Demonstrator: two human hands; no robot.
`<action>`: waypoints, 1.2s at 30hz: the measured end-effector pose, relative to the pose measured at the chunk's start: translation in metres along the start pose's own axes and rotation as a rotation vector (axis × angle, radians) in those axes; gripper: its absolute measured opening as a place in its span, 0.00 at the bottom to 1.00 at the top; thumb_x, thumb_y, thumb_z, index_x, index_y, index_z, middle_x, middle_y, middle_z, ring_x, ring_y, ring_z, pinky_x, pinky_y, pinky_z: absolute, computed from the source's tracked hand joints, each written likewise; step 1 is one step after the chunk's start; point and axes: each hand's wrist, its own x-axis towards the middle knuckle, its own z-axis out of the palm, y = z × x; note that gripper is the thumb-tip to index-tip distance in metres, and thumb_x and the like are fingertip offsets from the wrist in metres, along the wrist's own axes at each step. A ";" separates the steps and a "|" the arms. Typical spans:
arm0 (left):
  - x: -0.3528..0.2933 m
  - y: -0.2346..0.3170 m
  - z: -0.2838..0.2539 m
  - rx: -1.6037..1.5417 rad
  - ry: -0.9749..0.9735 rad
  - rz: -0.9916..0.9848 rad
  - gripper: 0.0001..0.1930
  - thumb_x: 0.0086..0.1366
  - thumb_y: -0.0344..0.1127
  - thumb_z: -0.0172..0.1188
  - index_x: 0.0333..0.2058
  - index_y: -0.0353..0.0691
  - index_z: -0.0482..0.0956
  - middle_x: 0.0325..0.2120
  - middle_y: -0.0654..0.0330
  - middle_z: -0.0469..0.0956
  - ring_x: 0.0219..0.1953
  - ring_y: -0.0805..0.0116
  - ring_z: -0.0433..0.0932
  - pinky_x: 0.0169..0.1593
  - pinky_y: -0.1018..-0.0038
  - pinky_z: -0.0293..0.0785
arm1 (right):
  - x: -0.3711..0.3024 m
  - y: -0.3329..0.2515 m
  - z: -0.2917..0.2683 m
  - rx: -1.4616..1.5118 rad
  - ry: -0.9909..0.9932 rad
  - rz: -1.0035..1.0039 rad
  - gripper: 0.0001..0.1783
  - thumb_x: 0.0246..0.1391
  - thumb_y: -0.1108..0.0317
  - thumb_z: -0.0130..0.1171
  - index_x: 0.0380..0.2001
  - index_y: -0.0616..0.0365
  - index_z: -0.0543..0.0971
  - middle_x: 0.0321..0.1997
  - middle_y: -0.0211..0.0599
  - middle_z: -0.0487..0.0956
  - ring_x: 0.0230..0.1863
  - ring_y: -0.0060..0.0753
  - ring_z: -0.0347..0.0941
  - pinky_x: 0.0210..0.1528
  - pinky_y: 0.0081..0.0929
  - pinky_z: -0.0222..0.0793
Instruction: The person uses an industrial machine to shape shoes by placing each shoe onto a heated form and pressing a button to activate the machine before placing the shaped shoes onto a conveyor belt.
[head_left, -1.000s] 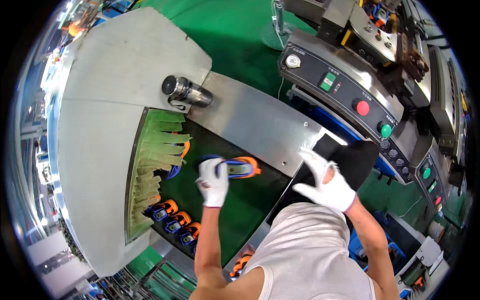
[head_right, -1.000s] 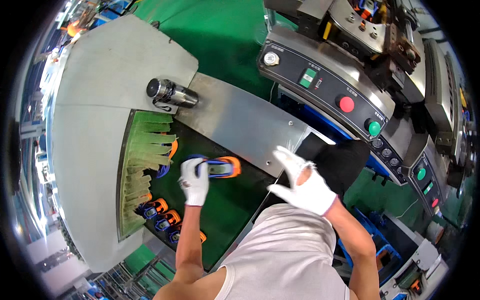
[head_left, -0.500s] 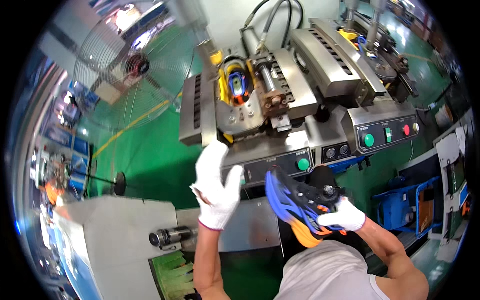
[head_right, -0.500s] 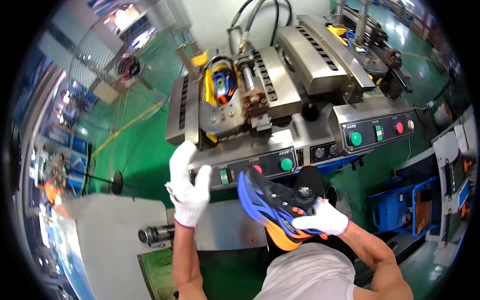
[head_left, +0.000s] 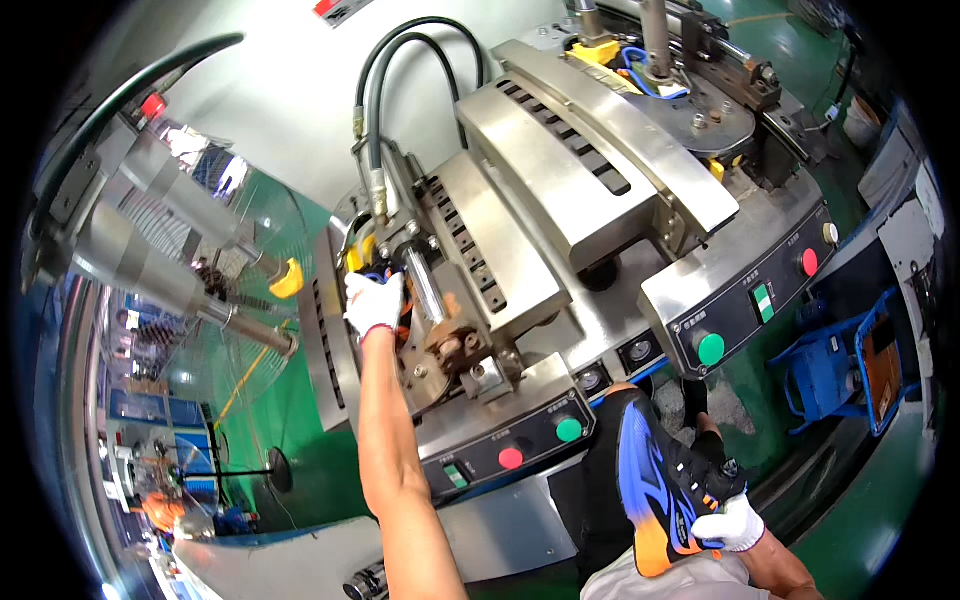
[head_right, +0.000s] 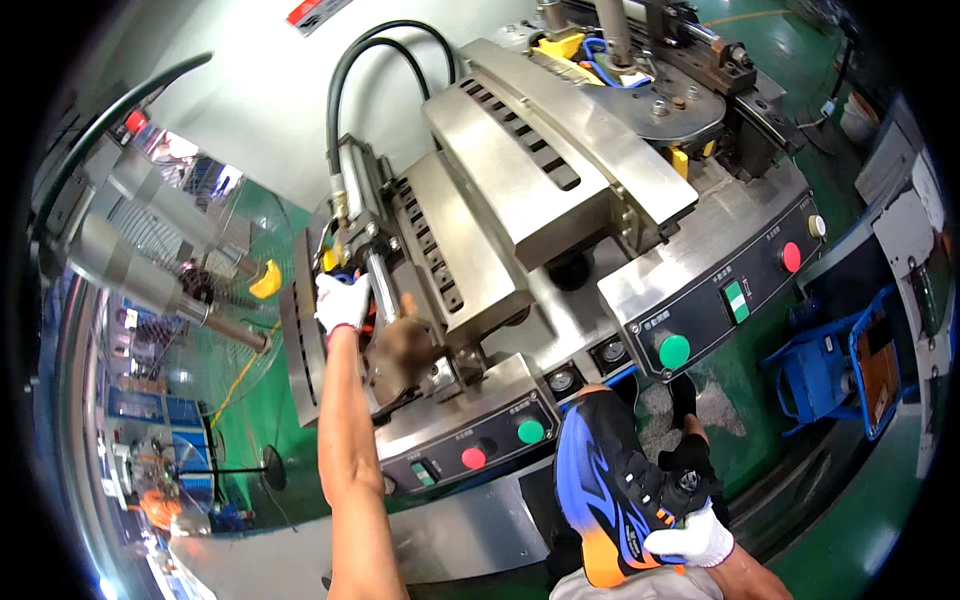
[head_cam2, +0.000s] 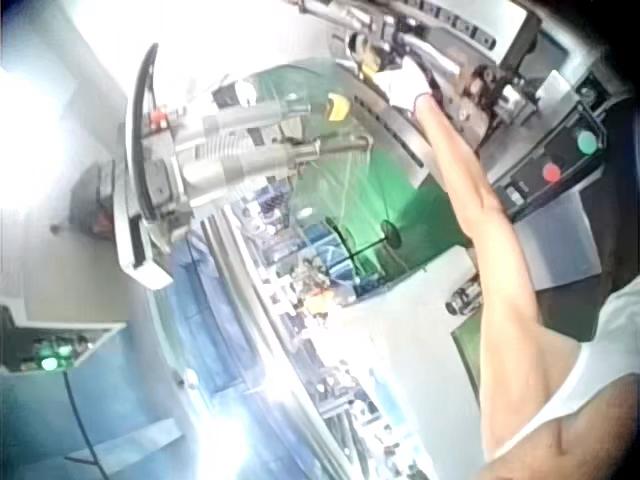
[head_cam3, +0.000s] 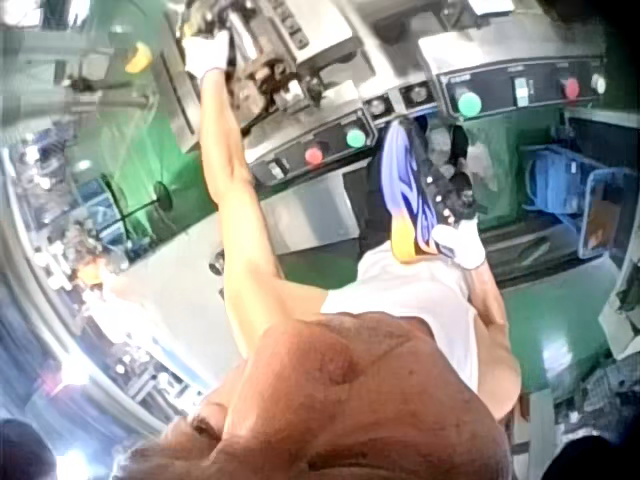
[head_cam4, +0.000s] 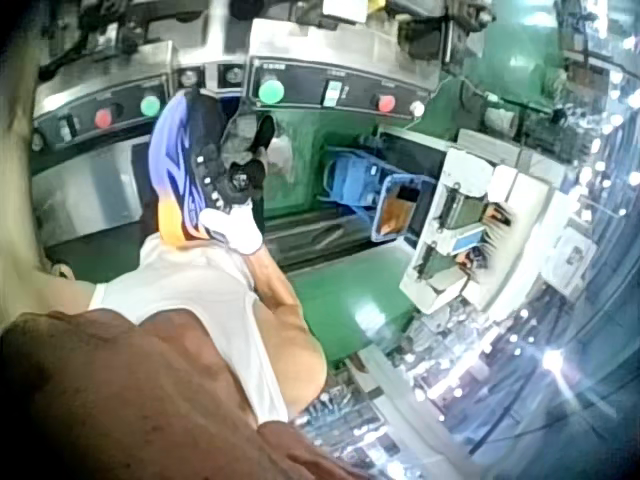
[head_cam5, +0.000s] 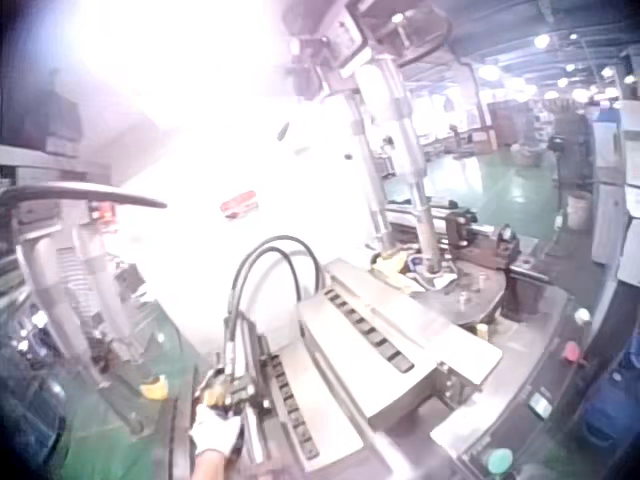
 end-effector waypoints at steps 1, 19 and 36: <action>0.015 -0.006 -0.003 0.030 -0.037 0.030 0.41 0.54 0.61 0.70 0.54 0.31 0.71 0.50 0.39 0.83 0.54 0.42 0.82 0.60 0.53 0.76 | 0.001 0.001 0.003 0.040 0.004 -0.003 0.48 0.47 0.74 0.70 0.73 0.67 0.65 0.72 0.45 0.73 0.70 0.36 0.69 0.73 0.38 0.63; -0.369 -0.221 -0.184 -0.683 0.155 -0.108 0.30 0.51 0.23 0.72 0.55 0.34 0.73 0.43 0.59 0.77 0.40 0.71 0.79 0.49 0.72 0.78 | 0.177 -0.053 0.177 -0.275 -0.054 -0.149 0.28 0.58 0.77 0.66 0.62 0.61 0.74 0.45 0.41 0.84 0.37 0.29 0.83 0.42 0.28 0.82; -0.540 -0.342 -0.063 -0.533 -0.010 -0.291 0.27 0.57 0.34 0.76 0.54 0.40 0.77 0.55 0.45 0.79 0.53 0.43 0.82 0.55 0.57 0.82 | 0.544 -0.022 0.327 -1.999 0.173 -0.331 0.21 0.53 0.61 0.56 0.43 0.62 0.87 0.51 0.57 0.85 0.56 0.55 0.83 0.58 0.42 0.78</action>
